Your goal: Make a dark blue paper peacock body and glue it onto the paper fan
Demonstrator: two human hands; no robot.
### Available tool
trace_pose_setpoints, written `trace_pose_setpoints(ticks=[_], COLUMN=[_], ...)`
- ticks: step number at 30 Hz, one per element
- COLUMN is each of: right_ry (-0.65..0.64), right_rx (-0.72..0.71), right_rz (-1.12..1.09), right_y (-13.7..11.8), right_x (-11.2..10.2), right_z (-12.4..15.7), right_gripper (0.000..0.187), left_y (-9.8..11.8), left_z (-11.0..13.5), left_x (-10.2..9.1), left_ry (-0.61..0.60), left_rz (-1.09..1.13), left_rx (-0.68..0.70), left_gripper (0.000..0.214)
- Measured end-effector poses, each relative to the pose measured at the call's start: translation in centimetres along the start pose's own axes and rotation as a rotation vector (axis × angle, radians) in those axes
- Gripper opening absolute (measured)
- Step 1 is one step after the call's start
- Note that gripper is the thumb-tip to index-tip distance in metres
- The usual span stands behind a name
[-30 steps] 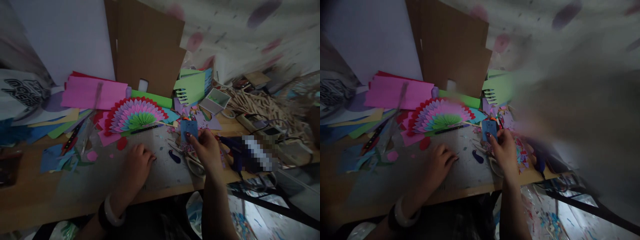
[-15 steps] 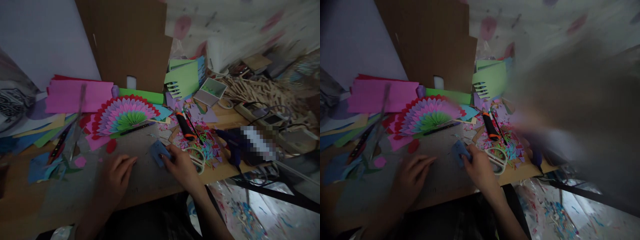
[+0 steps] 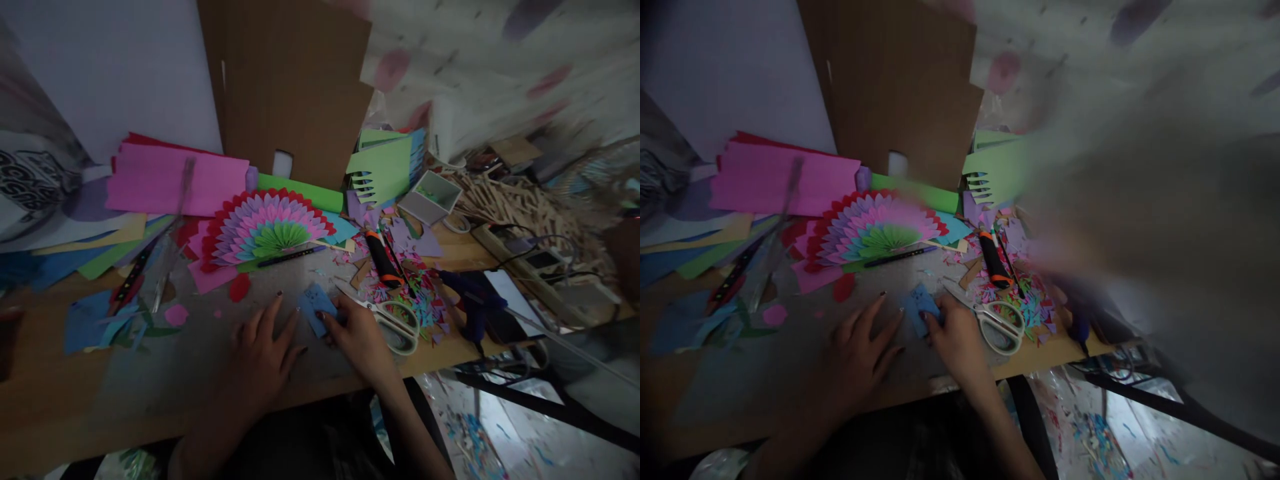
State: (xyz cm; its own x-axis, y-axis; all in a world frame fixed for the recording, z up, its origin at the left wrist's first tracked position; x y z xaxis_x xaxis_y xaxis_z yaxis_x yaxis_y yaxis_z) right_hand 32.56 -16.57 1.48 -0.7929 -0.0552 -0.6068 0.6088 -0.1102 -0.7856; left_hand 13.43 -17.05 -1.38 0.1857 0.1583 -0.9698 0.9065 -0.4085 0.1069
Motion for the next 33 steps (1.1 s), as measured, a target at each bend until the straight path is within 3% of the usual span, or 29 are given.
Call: trace_pose_setpoints(ticks=[8,18,33], right_ry=[0.071,0.043,-0.074], right_rx=[-0.005,-0.044,-0.054], right_rz=[0.041,0.044,-0.229], right_y=[-0.5,-0.5,-0.4], right_x=[0.4,0.3,0.9], right_z=[0.1,-0.3,-1.3], right_gripper=[0.014,0.013,0.014], left_y=[0.3,0.4,0.5], left_z=[0.0,0.4,0.2], left_x=[-0.2,0.3,0.0], left_ry=[-0.005,-0.019,0.042], left_rz=[0.039,0.060,0.067], left_rx=[-0.019,-0.051,-0.032], left_gripper=[0.035,0.035,0.034])
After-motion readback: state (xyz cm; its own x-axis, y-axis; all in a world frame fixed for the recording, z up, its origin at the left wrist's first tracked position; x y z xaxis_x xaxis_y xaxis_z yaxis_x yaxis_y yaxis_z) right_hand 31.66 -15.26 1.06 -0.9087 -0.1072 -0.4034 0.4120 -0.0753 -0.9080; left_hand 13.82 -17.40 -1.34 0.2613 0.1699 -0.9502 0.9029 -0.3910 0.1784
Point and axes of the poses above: each hand's wrist, its own z-axis away from the middle knuckle, its own x-axis out of the palm, y = z × x, the point moved 1 cm from there along -z, towards the middle knuckle, and after that the axes turned 11 degrees about -x, right-handed, at the moved point
